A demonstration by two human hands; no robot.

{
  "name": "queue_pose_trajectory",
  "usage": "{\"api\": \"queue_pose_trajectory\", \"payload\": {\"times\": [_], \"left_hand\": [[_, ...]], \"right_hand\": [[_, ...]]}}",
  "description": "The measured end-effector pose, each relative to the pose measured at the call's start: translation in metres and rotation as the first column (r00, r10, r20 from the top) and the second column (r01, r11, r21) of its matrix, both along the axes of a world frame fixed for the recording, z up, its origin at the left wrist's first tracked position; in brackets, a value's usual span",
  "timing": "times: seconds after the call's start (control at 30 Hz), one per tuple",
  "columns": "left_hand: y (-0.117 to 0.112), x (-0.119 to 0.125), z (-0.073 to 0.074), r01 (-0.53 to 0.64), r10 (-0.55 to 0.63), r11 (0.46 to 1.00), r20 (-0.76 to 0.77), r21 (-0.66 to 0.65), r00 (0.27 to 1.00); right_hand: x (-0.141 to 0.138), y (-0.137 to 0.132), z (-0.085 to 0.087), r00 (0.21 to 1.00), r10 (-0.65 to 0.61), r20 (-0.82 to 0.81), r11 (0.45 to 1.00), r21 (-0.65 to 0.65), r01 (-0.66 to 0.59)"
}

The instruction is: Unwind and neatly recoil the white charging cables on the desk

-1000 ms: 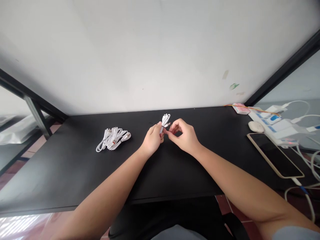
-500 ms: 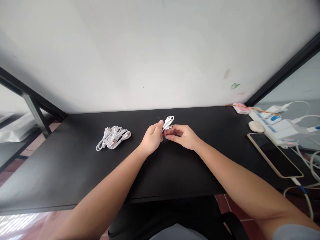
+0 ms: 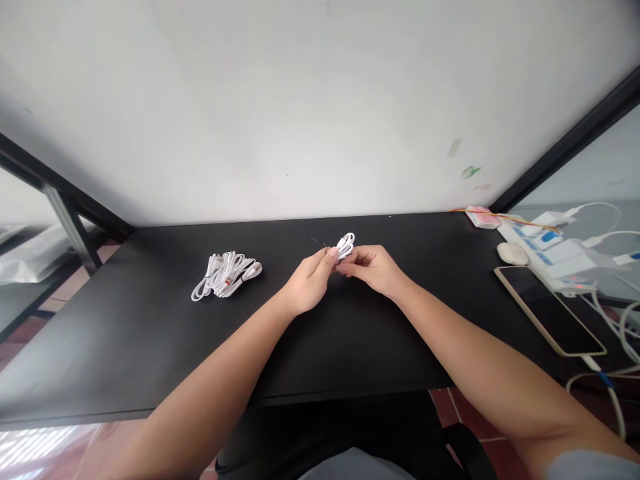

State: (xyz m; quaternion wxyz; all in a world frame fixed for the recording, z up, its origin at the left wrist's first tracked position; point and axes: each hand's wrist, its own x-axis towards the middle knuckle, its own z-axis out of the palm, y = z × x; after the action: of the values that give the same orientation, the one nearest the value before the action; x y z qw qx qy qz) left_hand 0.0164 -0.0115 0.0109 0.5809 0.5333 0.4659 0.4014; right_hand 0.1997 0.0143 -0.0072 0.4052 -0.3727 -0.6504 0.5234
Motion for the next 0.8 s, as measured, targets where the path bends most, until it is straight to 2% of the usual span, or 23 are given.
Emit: {"api": "queue_pose_trajectory", "payload": {"times": [0.1,0.2,0.37,0.47,0.53,0.67,0.73,0.8], "left_hand": [[0.000,-0.002,0.000,0.043,-0.034,0.994,-0.091,0.101,0.995],[0.002,-0.004,-0.002,0.074,-0.062,0.992,-0.112,0.106,0.992],[0.006,-0.005,-0.005,0.248,-0.248,0.969,0.044,0.015,0.968],[0.006,-0.007,-0.003,0.329,-0.320,0.944,0.151,-0.036,0.935],[0.006,-0.008,-0.001,0.359,-0.342,0.931,0.195,-0.059,0.919],[0.006,-0.009,-0.002,0.360,-0.338,0.929,0.200,-0.083,0.920],[0.007,-0.009,-0.003,0.324,-0.312,0.943,0.133,-0.078,0.941],[0.007,-0.010,-0.004,0.271,-0.271,0.961,-0.006,-0.051,0.962]], "right_hand": [[0.002,0.001,-0.001,1.000,0.010,-0.021,1.000,-0.003,-0.010],[0.002,0.001,-0.001,0.995,0.051,-0.087,0.999,0.010,-0.051],[0.003,0.002,-0.002,0.980,0.192,-0.057,0.981,0.015,-0.191],[0.005,0.002,-0.001,0.971,0.239,-0.006,0.970,0.055,-0.238],[0.006,0.001,0.001,0.977,0.199,0.073,0.967,0.151,-0.208],[0.007,-0.001,0.007,0.978,0.016,0.208,0.929,0.359,-0.091],[0.008,-0.001,0.008,0.969,0.043,0.241,0.919,0.370,-0.133],[0.008,-0.001,0.008,0.960,0.050,0.276,0.913,0.376,-0.156]]}}
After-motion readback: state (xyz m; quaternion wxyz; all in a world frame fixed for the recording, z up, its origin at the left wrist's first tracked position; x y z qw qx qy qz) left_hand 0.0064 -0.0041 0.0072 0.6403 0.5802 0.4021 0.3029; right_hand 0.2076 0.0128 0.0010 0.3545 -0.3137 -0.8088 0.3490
